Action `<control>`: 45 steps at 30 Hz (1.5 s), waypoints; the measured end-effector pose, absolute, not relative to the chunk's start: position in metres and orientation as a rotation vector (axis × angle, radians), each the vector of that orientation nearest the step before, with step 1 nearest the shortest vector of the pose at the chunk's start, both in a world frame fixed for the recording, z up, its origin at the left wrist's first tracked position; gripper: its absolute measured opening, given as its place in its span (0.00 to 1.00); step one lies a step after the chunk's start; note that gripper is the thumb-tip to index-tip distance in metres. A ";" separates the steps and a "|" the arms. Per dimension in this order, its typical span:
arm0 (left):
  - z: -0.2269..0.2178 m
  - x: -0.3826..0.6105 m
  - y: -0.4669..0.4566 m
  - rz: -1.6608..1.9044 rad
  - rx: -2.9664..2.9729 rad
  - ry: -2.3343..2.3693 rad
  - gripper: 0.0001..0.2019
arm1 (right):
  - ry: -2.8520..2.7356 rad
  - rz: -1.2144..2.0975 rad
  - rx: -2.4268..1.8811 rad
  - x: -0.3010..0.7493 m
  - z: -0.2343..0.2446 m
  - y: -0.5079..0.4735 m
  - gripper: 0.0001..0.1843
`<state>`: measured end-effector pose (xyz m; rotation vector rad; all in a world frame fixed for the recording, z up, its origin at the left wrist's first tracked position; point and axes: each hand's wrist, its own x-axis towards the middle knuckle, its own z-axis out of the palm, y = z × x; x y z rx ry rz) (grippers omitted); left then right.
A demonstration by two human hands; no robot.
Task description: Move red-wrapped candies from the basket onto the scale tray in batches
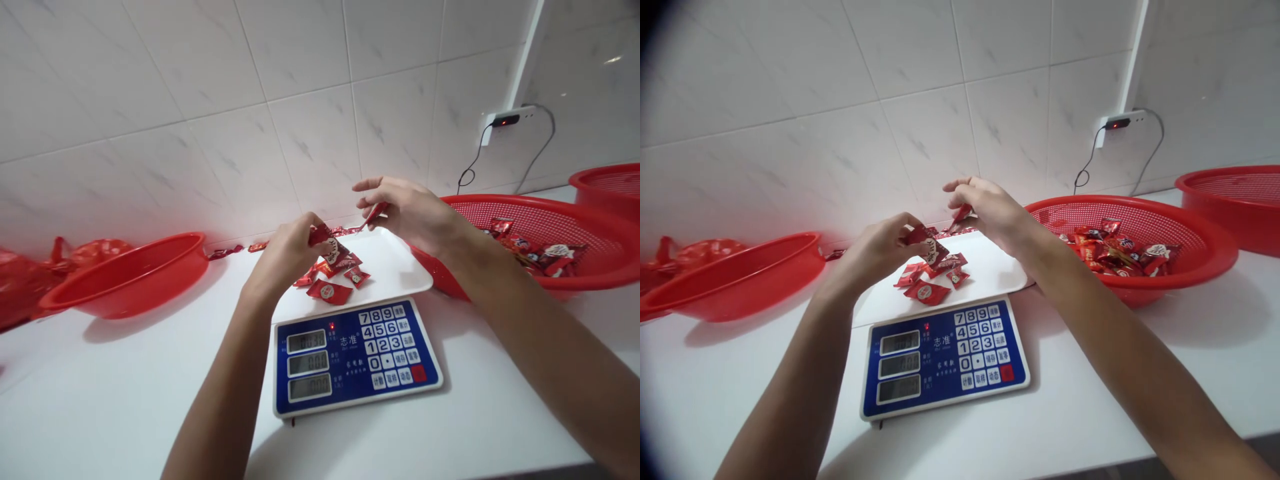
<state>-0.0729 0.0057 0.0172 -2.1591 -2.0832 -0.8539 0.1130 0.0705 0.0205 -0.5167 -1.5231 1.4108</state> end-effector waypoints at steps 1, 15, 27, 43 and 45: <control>0.017 -0.074 0.007 -0.865 -2.153 -2.057 0.07 | -1.498 1.450 -0.498 0.113 0.021 0.070 0.11; 0.037 -0.048 -0.017 -1.487 -2.249 -1.683 0.01 | -1.719 1.290 -0.201 0.103 0.009 0.059 0.03; 0.034 -0.052 -0.012 -1.375 -2.206 -1.734 0.03 | -1.730 1.291 -0.288 0.101 0.007 0.060 0.04; 0.036 -0.065 -0.011 -1.303 -2.172 -1.774 0.02 | -1.590 1.165 -0.477 0.111 0.012 0.073 0.13; 0.038 -0.061 -0.014 -1.346 -2.150 -1.731 0.02 | -1.596 1.157 -0.477 0.111 0.011 0.073 0.13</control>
